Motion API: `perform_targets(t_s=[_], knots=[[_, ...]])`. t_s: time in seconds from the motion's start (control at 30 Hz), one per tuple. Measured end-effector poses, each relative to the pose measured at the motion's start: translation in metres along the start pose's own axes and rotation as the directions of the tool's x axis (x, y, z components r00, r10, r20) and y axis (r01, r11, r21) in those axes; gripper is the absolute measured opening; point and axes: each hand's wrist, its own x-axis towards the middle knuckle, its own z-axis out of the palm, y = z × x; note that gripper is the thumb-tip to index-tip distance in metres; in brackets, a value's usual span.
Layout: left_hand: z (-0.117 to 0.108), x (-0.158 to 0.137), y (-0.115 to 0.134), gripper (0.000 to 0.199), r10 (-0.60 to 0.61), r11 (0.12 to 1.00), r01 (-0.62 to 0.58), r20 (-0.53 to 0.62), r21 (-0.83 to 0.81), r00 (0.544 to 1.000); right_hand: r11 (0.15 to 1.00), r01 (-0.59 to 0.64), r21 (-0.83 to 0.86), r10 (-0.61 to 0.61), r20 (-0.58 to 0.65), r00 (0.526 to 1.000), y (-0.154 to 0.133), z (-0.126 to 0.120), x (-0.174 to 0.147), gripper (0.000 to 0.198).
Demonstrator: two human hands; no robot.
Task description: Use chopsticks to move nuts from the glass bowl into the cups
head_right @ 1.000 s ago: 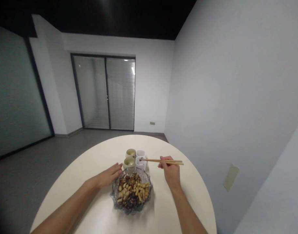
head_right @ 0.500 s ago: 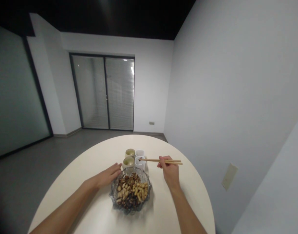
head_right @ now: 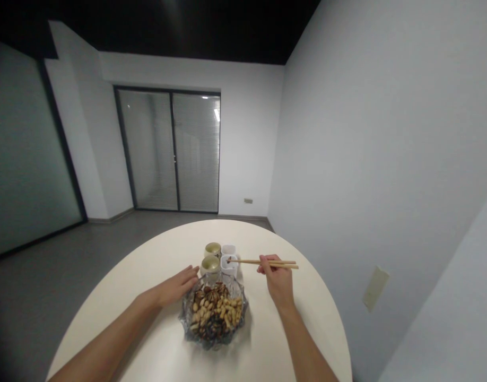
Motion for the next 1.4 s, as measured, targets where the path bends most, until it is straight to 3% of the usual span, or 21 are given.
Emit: perform_targets(t_s=[0.67,0.9,1.4], knots=[[0.000,-0.001,0.000,0.059,0.006,1.000,-0.005,-0.013,0.017,1.000,0.999,0.023,0.047,-0.023,-0.003,1.000,0.002,0.000,0.000,0.042],[-0.006,-0.002,0.008,0.058,0.011,1.000,-0.011,-0.013,0.010,1.000,0.996,0.092,0.016,-0.093,0.074,0.993,-0.001,0.002,-0.004,0.045],[-0.006,-0.003,0.003,0.053,0.024,0.999,-0.024,-0.010,-0.027,1.000,0.996,0.029,0.089,-0.045,0.185,0.982,-0.007,0.004,-0.006,0.054]])
